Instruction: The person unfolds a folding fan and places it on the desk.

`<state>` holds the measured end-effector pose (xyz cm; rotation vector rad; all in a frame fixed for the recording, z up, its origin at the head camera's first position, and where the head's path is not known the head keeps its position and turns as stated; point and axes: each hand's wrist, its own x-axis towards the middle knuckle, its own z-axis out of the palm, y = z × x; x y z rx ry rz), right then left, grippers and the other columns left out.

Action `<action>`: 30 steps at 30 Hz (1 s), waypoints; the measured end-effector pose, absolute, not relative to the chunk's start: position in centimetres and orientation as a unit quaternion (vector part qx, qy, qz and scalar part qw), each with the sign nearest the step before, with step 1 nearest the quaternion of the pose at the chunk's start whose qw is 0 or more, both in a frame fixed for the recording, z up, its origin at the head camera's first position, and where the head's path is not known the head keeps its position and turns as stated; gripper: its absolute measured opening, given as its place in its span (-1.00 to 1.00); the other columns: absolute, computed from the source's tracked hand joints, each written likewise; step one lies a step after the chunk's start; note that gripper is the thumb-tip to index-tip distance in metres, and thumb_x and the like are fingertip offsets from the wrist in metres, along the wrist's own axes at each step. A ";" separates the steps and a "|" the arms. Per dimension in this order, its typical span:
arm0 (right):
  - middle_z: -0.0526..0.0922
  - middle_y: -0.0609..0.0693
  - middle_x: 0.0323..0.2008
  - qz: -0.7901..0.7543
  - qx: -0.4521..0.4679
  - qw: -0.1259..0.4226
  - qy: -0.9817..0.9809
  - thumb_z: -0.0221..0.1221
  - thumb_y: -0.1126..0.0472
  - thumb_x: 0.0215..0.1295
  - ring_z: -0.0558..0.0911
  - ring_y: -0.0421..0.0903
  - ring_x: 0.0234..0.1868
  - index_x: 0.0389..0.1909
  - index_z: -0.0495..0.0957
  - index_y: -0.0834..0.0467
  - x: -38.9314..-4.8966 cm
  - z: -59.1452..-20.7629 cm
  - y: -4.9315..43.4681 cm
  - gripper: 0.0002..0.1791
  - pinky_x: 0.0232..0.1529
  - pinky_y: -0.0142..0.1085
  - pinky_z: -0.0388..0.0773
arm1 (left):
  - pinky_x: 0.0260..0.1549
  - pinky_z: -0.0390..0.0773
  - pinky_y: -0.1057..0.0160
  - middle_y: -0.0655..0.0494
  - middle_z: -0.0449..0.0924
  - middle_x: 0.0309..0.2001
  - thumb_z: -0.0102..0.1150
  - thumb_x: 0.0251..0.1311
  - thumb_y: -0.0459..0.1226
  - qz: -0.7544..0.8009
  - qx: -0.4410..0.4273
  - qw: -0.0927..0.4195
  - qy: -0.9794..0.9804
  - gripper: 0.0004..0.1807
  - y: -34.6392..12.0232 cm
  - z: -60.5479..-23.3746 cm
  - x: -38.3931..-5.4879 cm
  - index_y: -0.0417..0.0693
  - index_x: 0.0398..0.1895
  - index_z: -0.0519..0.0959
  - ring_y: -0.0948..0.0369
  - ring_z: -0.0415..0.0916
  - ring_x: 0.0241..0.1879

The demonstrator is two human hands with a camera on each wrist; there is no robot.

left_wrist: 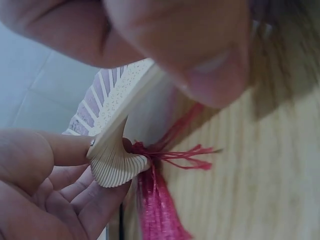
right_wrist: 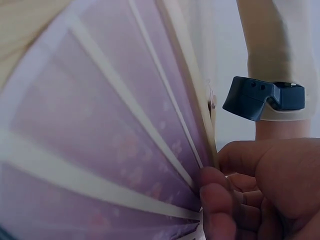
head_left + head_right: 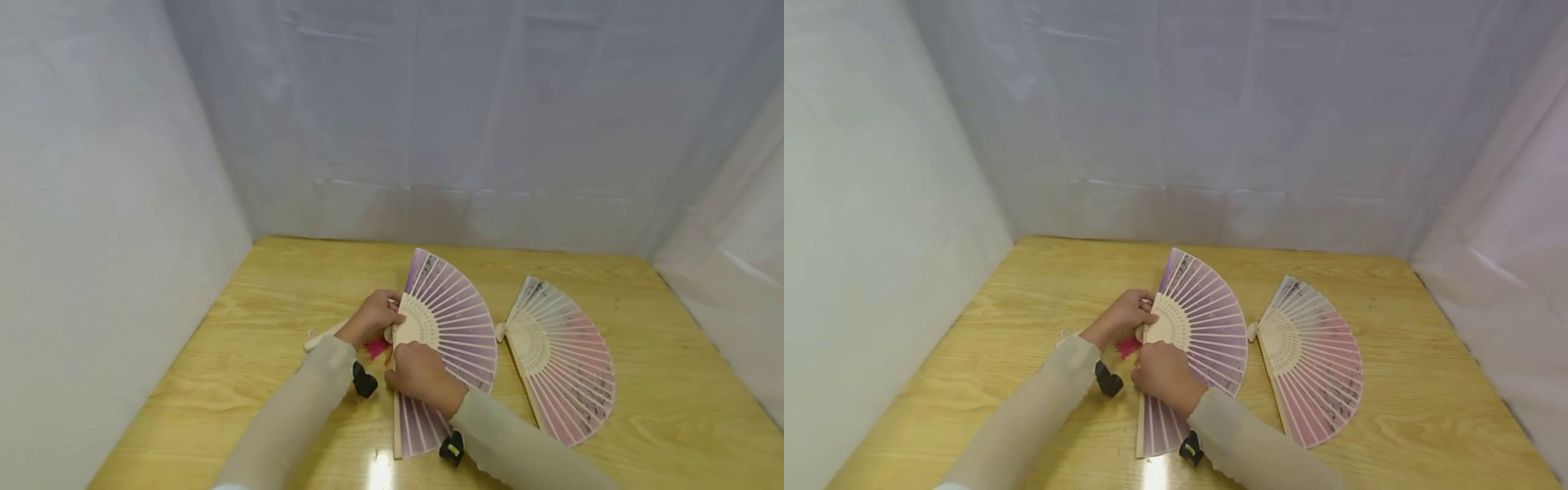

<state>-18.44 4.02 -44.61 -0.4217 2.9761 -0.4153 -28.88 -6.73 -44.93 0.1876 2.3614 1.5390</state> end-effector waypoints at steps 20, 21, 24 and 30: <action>0.43 0.00 -0.65 -0.136 -0.126 0.079 0.980 0.28 -0.02 0.13 0.41 -0.08 -0.63 -0.71 0.37 0.09 -18.6 -44.3 4.0 -0.60 -0.63 -0.19 0.38 | -0.39 0.60 0.28 0.00 0.66 -0.34 0.30 0.12 -0.43 0.363 0.095 0.064 0.925 -0.80 -6.8 -45.0 -28.4 -0.22 -0.17 0.65 0.16 0.58 -0.34; 0.43 0.00 -0.65 -0.136 -0.124 0.082 0.980 0.28 -0.02 0.13 0.41 -0.08 -0.64 -0.71 0.37 0.09 -18.6 -44.2 4.0 -0.59 -0.64 -0.19 0.38 | -0.39 0.59 0.28 0.01 0.65 -0.34 0.29 0.12 -0.44 0.355 0.096 0.060 0.928 -0.81 -6.7 -44.9 -28.3 -0.22 -0.18 0.64 0.16 0.57 -0.35; 0.42 -0.01 -0.67 -0.133 -0.124 0.084 0.980 0.28 0.00 0.13 0.41 -0.09 -0.65 -0.72 0.36 0.08 -18.7 -44.2 4.2 -0.59 -0.65 -0.21 0.36 | -0.41 0.55 0.27 0.05 0.62 -0.37 0.27 0.13 -0.44 0.336 0.100 0.052 0.935 -0.84 -6.6 -44.7 -28.0 -0.19 -0.20 0.61 0.17 0.53 -0.38; 0.42 -0.02 -0.67 -0.136 -0.127 0.079 0.979 0.30 0.01 0.12 0.40 -0.09 -0.65 -0.71 0.34 0.08 -18.8 -44.3 4.7 -0.59 -0.67 -0.22 0.33 | -0.49 0.45 0.31 0.11 0.55 -0.45 0.23 0.10 -0.45 0.314 0.105 0.042 0.943 -0.86 -6.4 -44.8 -27.9 -0.16 -0.25 0.59 0.20 0.44 -0.47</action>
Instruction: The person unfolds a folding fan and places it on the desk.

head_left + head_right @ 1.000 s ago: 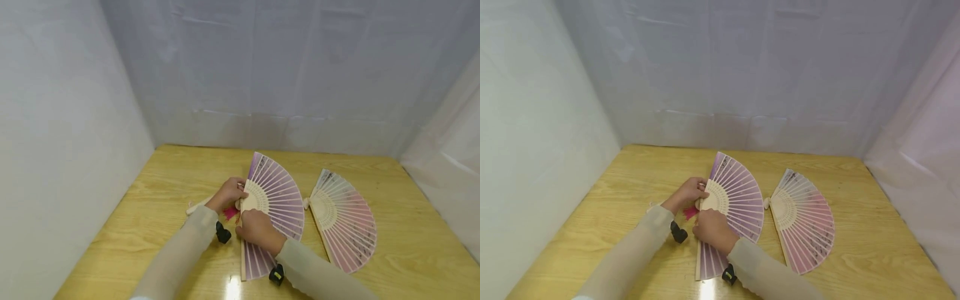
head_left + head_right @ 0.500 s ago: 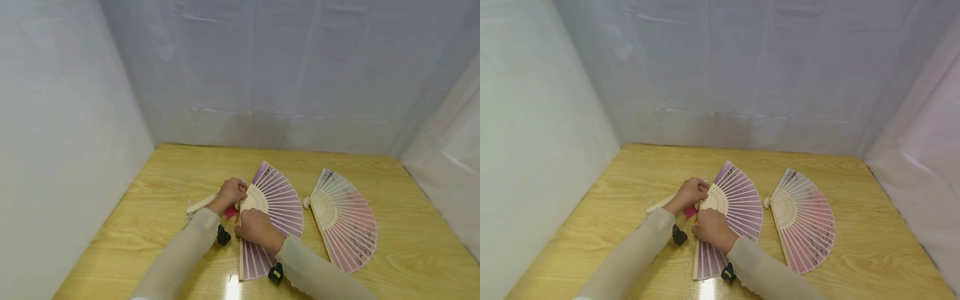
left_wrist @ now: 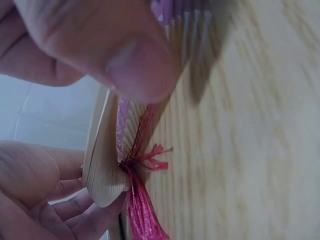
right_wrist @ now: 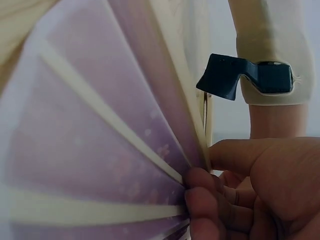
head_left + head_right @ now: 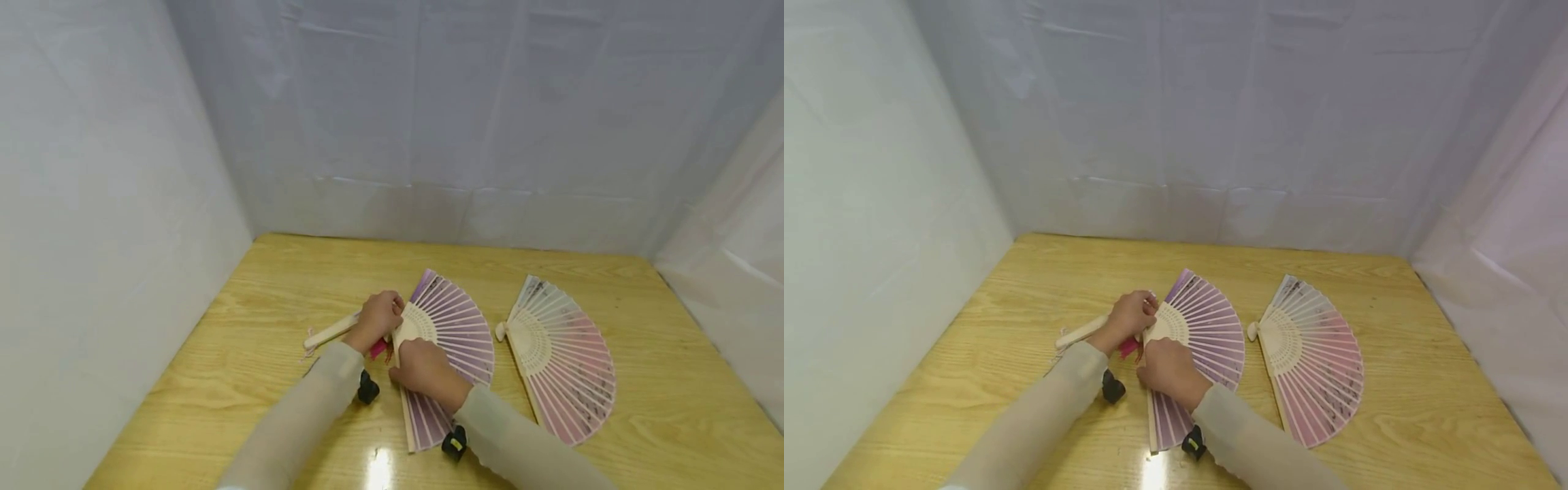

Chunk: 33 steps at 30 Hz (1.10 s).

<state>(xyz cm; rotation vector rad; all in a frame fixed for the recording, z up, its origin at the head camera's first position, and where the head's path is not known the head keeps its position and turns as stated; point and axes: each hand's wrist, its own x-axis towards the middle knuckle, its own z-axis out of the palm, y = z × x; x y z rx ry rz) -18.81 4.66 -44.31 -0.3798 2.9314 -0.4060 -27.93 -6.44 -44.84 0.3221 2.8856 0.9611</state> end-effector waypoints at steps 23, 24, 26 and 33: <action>0.32 -0.12 -0.78 -0.189 -0.138 0.038 0.971 0.30 -0.02 0.14 0.29 -0.16 -0.73 -0.81 0.28 0.04 -19.6 -43.2 6.2 -0.50 -0.72 -0.31 0.19 | -0.47 0.49 0.21 0.09 0.66 -0.34 0.14 0.29 -0.20 0.300 0.091 0.000 0.950 -0.87 -7.2 -44.2 -27.7 -0.05 -0.27 0.61 0.18 0.52 -0.46; 0.34 -0.11 -0.78 -0.185 -0.134 0.035 0.973 0.30 -0.04 0.15 0.31 -0.15 -0.72 -0.81 0.29 0.04 -19.7 -43.1 6.1 -0.50 -0.71 -0.30 0.21 | -0.49 0.49 0.21 0.09 0.66 -0.34 0.14 0.29 -0.20 0.297 0.091 -0.004 0.951 -0.87 -7.4 -44.1 -27.6 -0.05 -0.27 0.61 0.18 0.52 -0.48; 0.36 -0.10 -0.76 -0.175 -0.130 0.031 0.976 0.29 -0.05 0.17 0.32 -0.13 -0.69 -0.79 0.31 0.05 -19.9 -42.8 6.0 -0.50 -0.69 -0.28 0.24 | -0.54 0.46 0.23 0.10 0.65 -0.37 0.13 0.29 -0.21 0.287 0.092 -0.012 0.953 -0.87 -7.7 -43.9 -27.6 -0.05 -0.26 0.61 0.19 0.49 -0.52; 0.39 -0.10 -0.73 -0.163 -0.142 0.026 0.976 0.29 -0.03 0.21 0.35 -0.14 -0.68 -0.72 0.37 0.08 -20.9 -41.7 6.0 -0.55 -0.67 -0.29 0.27 | -0.60 0.44 0.23 0.09 0.65 -0.34 0.09 0.32 -0.24 0.271 0.093 -0.019 0.958 -0.84 -9.1 -43.2 -27.3 -0.10 -0.15 0.59 0.22 0.47 -0.56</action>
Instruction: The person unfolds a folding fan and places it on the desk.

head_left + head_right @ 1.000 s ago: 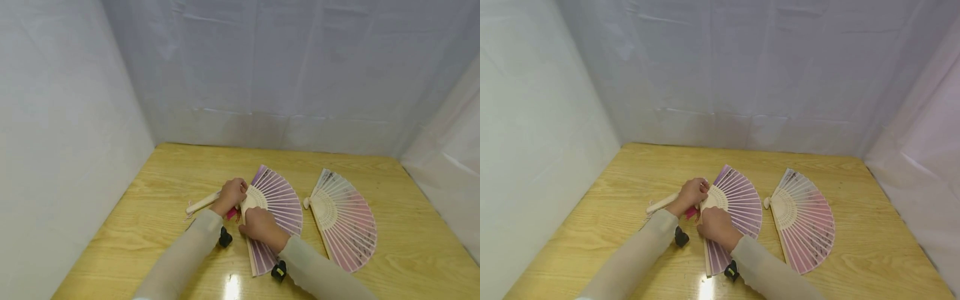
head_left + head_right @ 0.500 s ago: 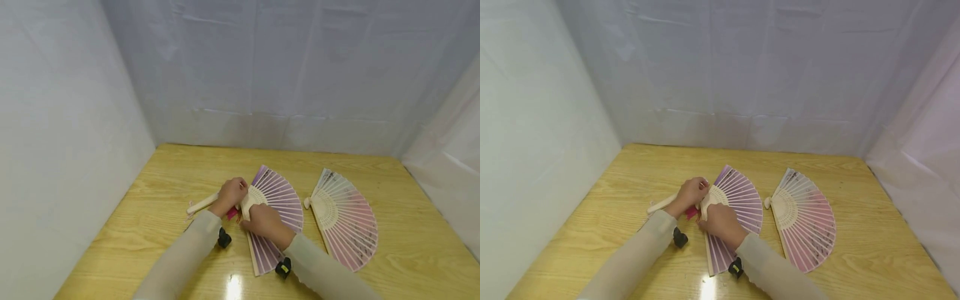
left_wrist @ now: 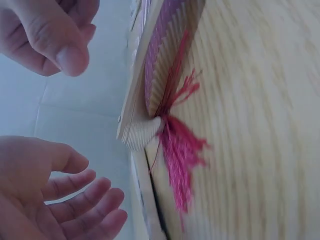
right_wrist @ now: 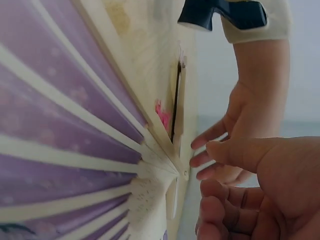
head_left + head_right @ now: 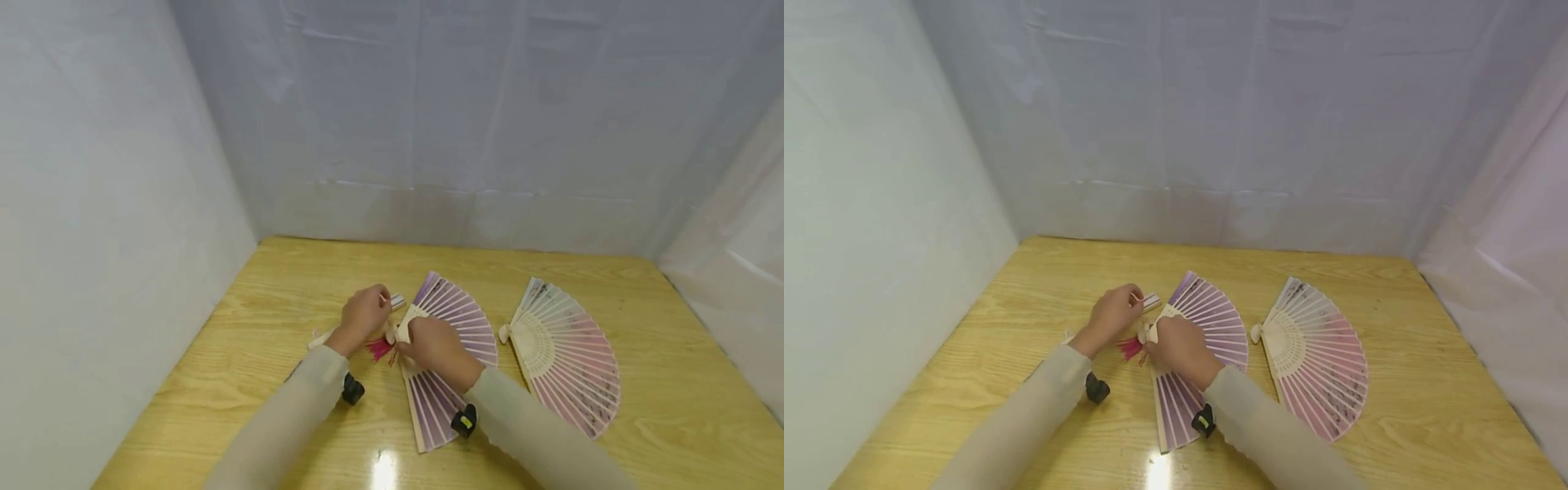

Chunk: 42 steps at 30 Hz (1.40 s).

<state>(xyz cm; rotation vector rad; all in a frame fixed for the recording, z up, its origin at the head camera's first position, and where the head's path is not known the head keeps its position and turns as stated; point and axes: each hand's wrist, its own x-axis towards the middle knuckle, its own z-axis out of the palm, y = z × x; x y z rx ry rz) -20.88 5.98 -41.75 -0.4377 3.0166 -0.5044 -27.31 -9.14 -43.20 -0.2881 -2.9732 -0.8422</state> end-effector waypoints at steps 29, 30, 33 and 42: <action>0.51 0.16 0.07 -0.148 -0.269 0.093 0.947 0.29 0.05 0.27 0.53 0.04 0.03 0.16 0.45 0.21 -29.8 -42.2 4.9 -0.48 0.05 -0.11 0.51 | -0.09 0.54 -0.08 -0.21 0.49 0.11 0.29 0.22 -0.13 -0.159 -0.063 -0.038 -0.985 -0.37 -14.7 -42.9 -25.6 -0.17 0.31 0.37 -0.09 0.50 -0.01; 0.49 0.15 0.11 -0.146 -0.260 0.096 0.950 0.30 0.04 0.27 0.53 0.04 0.07 0.20 0.43 0.20 -30.0 -42.3 5.0 -0.45 0.08 -0.11 0.50 | -0.08 0.53 -0.08 -0.21 0.48 0.11 0.29 0.22 -0.12 -0.163 -0.067 -0.040 -0.983 -0.37 -14.7 -42.9 -25.7 -0.17 0.31 0.37 -0.09 0.50 -0.01; 0.43 0.16 0.22 -0.137 -0.240 0.105 0.955 0.30 0.02 0.26 0.48 0.05 0.18 0.30 0.37 0.17 -30.6 -42.6 5.2 -0.35 0.18 -0.11 0.45 | -0.06 0.53 -0.08 -0.21 0.47 0.13 0.30 0.21 -0.10 -0.168 -0.076 -0.052 -0.981 -0.36 -14.6 -43.1 -25.7 -0.18 0.30 0.38 -0.10 0.49 0.01; 0.30 0.17 0.37 -0.120 -0.261 0.133 0.949 0.32 0.10 0.24 0.32 0.10 0.35 0.39 0.28 0.16 -31.6 -42.5 5.2 -0.27 0.36 -0.09 0.25 | -0.10 0.54 -0.02 -0.16 0.54 0.10 0.34 0.17 -0.09 -0.154 -0.068 -0.062 -0.984 -0.37 -15.0 -43.6 -25.8 -0.20 0.25 0.45 -0.02 0.53 -0.04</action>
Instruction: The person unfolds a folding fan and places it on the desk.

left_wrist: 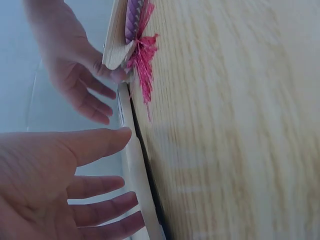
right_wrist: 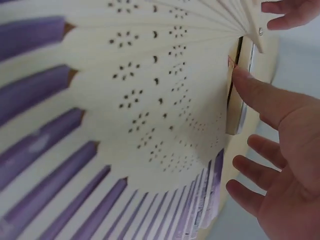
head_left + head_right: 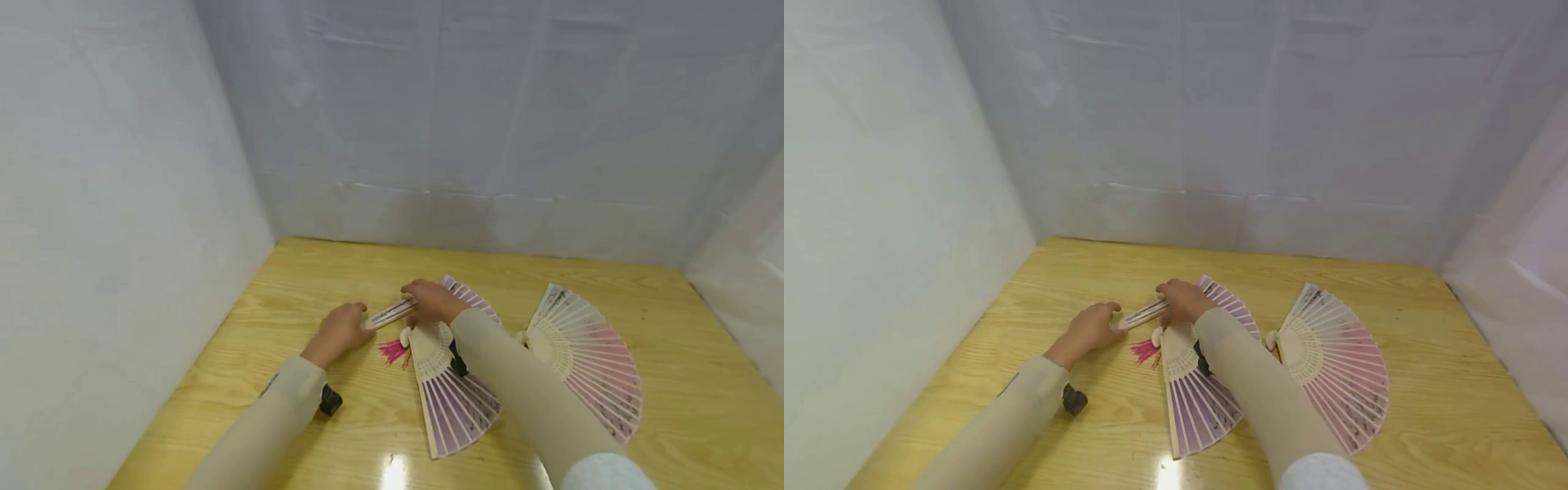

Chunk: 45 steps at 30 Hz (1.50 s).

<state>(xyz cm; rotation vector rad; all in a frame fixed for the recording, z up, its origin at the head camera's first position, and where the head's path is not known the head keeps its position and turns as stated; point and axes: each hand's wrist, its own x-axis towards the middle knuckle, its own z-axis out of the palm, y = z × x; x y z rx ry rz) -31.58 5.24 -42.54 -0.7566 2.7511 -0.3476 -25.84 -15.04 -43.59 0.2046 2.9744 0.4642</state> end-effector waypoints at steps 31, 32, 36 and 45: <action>0.60 0.09 0.02 -0.089 -0.308 0.050 0.946 0.17 0.22 0.38 0.54 0.09 0.08 0.11 0.53 0.14 -32.0 -44.4 5.5 -0.69 0.17 -0.06 0.43 | -0.20 0.56 0.05 -0.01 0.66 -0.15 0.35 0.15 -0.24 0.164 0.091 0.042 0.981 -0.75 -15.7 -43.9 -25.7 -0.12 -0.13 0.64 0.04 0.57 -0.21; 0.61 0.08 0.01 -0.090 -0.310 0.046 0.945 0.18 0.22 0.38 0.54 0.08 0.07 0.11 0.52 0.14 -32.1 -44.4 5.6 -0.69 0.17 -0.06 0.43 | -0.20 0.56 0.05 -0.01 0.65 -0.15 0.35 0.15 -0.23 0.166 0.090 0.045 0.981 -0.75 -15.7 -43.8 -25.7 -0.12 -0.13 0.63 0.05 0.57 -0.22; 0.62 0.09 -0.03 -0.108 -0.328 0.034 0.938 0.22 0.23 0.33 0.57 0.07 0.03 0.09 0.53 0.17 -32.4 -44.4 6.2 -0.67 0.14 -0.07 0.45 | -0.22 0.55 0.05 -0.01 0.64 -0.14 0.36 0.15 -0.21 0.168 0.090 0.054 0.980 -0.73 -15.7 -43.5 -25.7 -0.10 -0.11 0.60 0.06 0.55 -0.23; 0.63 0.08 0.01 -0.179 -0.345 0.059 0.919 0.28 0.28 0.27 0.59 0.02 0.03 0.05 0.57 0.20 -32.2 -43.5 8.3 -0.67 0.09 -0.10 0.50 | -0.23 0.54 0.13 0.10 0.61 -0.26 0.38 0.14 -0.19 0.209 0.164 0.094 0.960 -0.69 -15.9 -42.8 -25.7 -0.13 -0.08 0.64 0.19 0.50 -0.30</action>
